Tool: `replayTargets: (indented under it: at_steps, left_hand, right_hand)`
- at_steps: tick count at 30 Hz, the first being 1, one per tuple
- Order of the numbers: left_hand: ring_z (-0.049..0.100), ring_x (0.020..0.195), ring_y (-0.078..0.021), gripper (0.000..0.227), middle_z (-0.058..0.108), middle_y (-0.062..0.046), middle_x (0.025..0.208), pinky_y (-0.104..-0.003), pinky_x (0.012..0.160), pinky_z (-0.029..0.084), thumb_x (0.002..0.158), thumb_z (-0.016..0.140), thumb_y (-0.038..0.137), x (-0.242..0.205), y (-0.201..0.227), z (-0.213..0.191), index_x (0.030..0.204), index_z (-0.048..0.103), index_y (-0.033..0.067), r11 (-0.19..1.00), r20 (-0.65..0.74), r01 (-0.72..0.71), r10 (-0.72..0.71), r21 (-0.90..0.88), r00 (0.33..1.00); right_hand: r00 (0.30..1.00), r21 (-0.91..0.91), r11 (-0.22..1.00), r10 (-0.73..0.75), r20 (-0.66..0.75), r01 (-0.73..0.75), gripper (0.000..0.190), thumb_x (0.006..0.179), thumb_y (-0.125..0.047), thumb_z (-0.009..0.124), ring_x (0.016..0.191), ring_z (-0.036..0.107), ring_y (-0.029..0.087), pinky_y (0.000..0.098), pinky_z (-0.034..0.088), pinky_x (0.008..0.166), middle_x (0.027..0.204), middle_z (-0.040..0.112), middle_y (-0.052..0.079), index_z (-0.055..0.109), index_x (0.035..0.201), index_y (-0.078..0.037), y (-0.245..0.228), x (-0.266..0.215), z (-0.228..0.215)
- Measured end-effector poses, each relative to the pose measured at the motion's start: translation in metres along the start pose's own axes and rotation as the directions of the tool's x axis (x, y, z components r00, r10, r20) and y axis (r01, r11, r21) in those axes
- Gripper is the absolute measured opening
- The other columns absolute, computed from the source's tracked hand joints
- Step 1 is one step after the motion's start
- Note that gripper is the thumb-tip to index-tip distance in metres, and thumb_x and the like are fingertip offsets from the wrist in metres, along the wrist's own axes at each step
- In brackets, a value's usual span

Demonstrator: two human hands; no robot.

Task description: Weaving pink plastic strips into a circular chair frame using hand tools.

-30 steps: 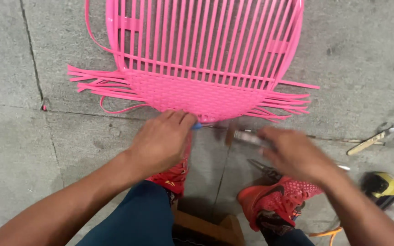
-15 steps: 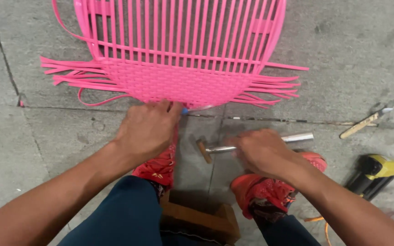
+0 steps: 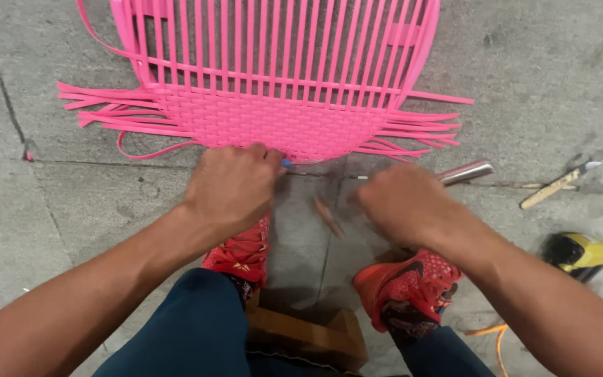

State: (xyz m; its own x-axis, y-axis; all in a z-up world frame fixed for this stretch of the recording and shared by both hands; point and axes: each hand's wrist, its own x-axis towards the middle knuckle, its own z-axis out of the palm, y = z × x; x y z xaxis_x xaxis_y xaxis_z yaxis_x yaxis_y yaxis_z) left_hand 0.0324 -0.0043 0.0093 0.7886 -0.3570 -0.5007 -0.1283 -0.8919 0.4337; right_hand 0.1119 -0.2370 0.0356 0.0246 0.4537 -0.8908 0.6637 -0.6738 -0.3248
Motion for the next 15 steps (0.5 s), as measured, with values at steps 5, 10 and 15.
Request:
replayTargets:
  at_steps: [5, 10, 15]
  left_hand:
    - [0.072, 0.065, -0.0332, 0.018, 0.071, -0.015, 0.083, -0.047, 0.053, 0.056, 0.089, 0.061, 0.021, 0.000, -0.004, 0.005, 0.092, 0.069, 0.0056, 0.999, -0.061, -0.030, 0.031, 0.013, 0.998]
    - [0.072, 0.064, -0.0336, 0.016, 0.071, -0.016, 0.084, -0.047, 0.053, 0.056, 0.082, 0.062, 0.015, 0.001, -0.006, 0.008, 0.091, 0.069, 0.0047, 0.999, -0.079, -0.040, 0.040, -0.010, 0.996]
    - [0.072, 0.064, -0.0338, 0.018, 0.071, -0.016, 0.083, -0.047, 0.052, 0.056, 0.081, 0.062, 0.015, -0.001, -0.007, 0.009, 0.092, 0.069, 0.0038, 0.998, -0.106, -0.054, 0.051, -0.022, 0.993]
  right_hand:
    - [0.991, 0.079, 0.997, -0.013, -0.130, 0.024, 0.026, 0.093, -0.027, 0.062, 0.086, 0.072, 0.037, 0.0523, 0.057, 0.075, 0.088, 0.074, 0.016, 0.073, 0.115, -0.020, -0.007, 0.000, 0.006]
    - [0.999, -0.019, 0.999, -0.039, 0.001, 0.039, 0.020, 0.089, -0.025, 0.064, 0.090, 0.073, 0.036, 0.0510, 0.057, 0.077, 0.090, 0.074, 0.015, 0.077, 0.102, -0.019, -0.004, -0.004, 0.001]
    - [0.981, 0.177, 0.983, -0.009, -0.196, 0.044, 0.034, 0.091, -0.030, 0.066, 0.085, 0.073, 0.036, 0.0514, 0.056, 0.072, 0.090, 0.075, 0.014, 0.074, 0.123, -0.027, -0.001, -0.007, 0.009]
